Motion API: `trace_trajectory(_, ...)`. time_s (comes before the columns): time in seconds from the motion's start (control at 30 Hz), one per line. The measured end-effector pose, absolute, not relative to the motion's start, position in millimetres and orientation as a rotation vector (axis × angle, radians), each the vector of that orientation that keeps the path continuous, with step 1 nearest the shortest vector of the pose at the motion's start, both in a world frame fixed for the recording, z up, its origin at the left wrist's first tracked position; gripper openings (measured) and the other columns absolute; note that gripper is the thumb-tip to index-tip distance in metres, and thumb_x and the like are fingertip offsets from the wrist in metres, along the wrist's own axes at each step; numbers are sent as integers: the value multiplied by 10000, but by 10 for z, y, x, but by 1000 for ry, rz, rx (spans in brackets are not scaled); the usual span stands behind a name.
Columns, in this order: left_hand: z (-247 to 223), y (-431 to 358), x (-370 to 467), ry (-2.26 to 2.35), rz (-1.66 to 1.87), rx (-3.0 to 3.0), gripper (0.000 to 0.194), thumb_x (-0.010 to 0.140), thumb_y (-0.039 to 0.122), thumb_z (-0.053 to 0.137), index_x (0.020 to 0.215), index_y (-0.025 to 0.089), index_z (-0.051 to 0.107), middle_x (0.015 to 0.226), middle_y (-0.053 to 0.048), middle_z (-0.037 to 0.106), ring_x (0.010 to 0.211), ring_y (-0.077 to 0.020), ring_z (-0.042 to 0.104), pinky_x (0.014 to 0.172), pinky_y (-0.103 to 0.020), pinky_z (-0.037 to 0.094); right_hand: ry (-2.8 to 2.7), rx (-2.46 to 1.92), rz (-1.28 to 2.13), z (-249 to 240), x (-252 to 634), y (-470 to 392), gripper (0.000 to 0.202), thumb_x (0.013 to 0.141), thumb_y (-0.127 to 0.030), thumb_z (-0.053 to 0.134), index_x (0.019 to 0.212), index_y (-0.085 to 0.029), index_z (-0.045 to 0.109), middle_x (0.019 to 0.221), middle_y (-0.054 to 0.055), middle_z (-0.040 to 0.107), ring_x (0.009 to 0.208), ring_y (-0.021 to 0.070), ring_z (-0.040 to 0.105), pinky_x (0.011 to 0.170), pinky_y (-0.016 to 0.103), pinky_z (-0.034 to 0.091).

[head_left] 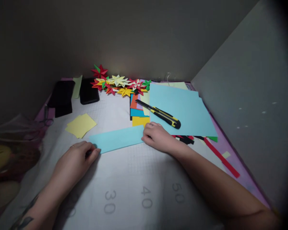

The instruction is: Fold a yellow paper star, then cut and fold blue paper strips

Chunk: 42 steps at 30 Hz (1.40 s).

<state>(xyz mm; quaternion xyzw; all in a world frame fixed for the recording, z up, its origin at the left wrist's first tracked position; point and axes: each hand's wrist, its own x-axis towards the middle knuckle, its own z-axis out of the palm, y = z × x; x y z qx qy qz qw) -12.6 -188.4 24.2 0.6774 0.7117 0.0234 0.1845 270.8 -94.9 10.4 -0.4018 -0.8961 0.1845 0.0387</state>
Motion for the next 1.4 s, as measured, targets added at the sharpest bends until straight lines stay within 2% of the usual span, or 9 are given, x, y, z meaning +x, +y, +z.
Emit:
trace_trajectory(0.2,271,-1922,-199,1941,104,1908,294,839,406,411,703,202,573,758,-43,611,750,-199,550,652,-290,358,-2761,-1290,429,119,2687,-1009,216,857,-217,469,652,-174,524,760,30,501,779,171,415,713,293,299)
trace_trajectory(0.37,297,-1948,-255,1915,142,1845,294,833,386,409,701,191,586,745,-39,628,703,-178,551,609,-270,350,-2777,-1248,411,66,2703,-1001,232,863,-233,466,643,-178,518,743,27,502,764,174,426,704,297,299)
trace_trajectory(0.73,281,-1907,-282,2008,96,1725,343,801,460,438,640,193,581,590,0,574,553,-142,484,518,-255,262,-2789,-1253,362,65,2702,-1018,236,872,-243,453,665,-179,544,781,42,537,773,184,446,701,304,304)
trace_trajectory(1.4,231,-1939,-282,2035,78,1775,271,779,422,466,656,203,566,624,0,584,566,-144,482,520,-259,237,-2796,-1286,332,62,2711,-1036,217,880,-249,444,694,-186,535,808,42,533,807,195,451,731,317,314)
